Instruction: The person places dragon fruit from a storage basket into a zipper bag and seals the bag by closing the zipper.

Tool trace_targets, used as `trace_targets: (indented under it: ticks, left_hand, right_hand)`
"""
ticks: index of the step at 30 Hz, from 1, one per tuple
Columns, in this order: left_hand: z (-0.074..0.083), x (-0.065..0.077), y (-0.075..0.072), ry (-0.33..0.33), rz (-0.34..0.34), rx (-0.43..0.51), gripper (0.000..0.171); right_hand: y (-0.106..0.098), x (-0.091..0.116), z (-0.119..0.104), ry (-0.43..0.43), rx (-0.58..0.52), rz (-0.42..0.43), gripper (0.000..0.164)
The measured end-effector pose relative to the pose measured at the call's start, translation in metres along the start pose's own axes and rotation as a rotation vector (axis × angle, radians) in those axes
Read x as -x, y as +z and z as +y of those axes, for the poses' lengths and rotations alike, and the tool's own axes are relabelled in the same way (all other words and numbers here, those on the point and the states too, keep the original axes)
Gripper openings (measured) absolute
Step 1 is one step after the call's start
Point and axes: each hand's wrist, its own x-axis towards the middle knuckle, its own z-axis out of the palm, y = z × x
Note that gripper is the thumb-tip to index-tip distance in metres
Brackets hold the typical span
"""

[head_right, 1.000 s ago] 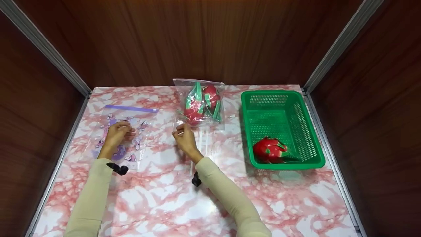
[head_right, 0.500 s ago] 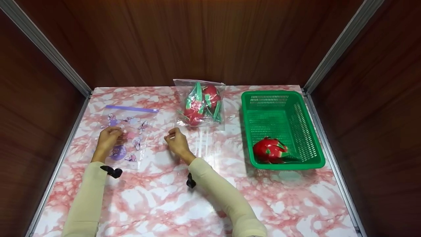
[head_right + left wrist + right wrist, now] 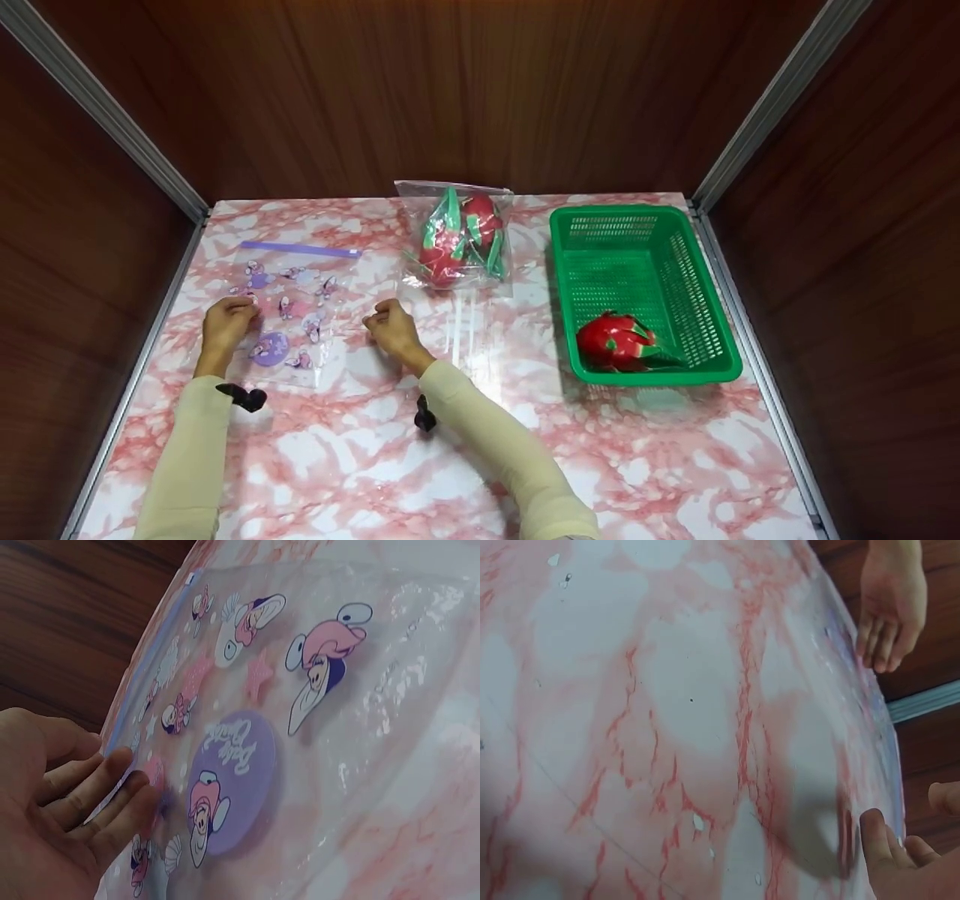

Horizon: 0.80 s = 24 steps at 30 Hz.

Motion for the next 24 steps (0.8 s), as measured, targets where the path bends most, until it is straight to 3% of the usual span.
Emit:
trace_targets:
  ticks: [3, 7, 12, 17, 20, 24]
  left_hand:
    - [-0.005, -0.001, -0.003, 0.016, 0.06, -0.085, 0.033]
    - [-0.009, -0.001, -0.006, 0.039, 0.068, -0.098, 0.037]
    - [-0.013, -0.002, -0.011, 0.053, 0.021, -0.181, 0.053]
    - [-0.014, -0.002, -0.013, -0.017, -0.055, -0.258, 0.068]
    - [-0.014, 0.0, -0.014, -0.052, -0.08, -0.289, 0.069]
    - [-0.013, 0.002, -0.015, -0.051, -0.073, -0.31, 0.066]
  right_hand:
    - [0.003, 0.0, 0.002, 0.004, 0.002, -0.006, 0.035]
    - [0.004, 0.001, 0.005, 0.006, 0.024, -0.033, 0.038]
    - [0.007, 0.002, 0.006, -0.004, 0.054, -0.073, 0.042]
    - [0.009, 0.003, 0.005, 0.007, 0.065, -0.104, 0.047]
    - [0.01, 0.003, 0.004, 0.003, 0.069, -0.117, 0.049]
    - [0.011, 0.003, 0.005, -0.005, 0.065, -0.116, 0.049]
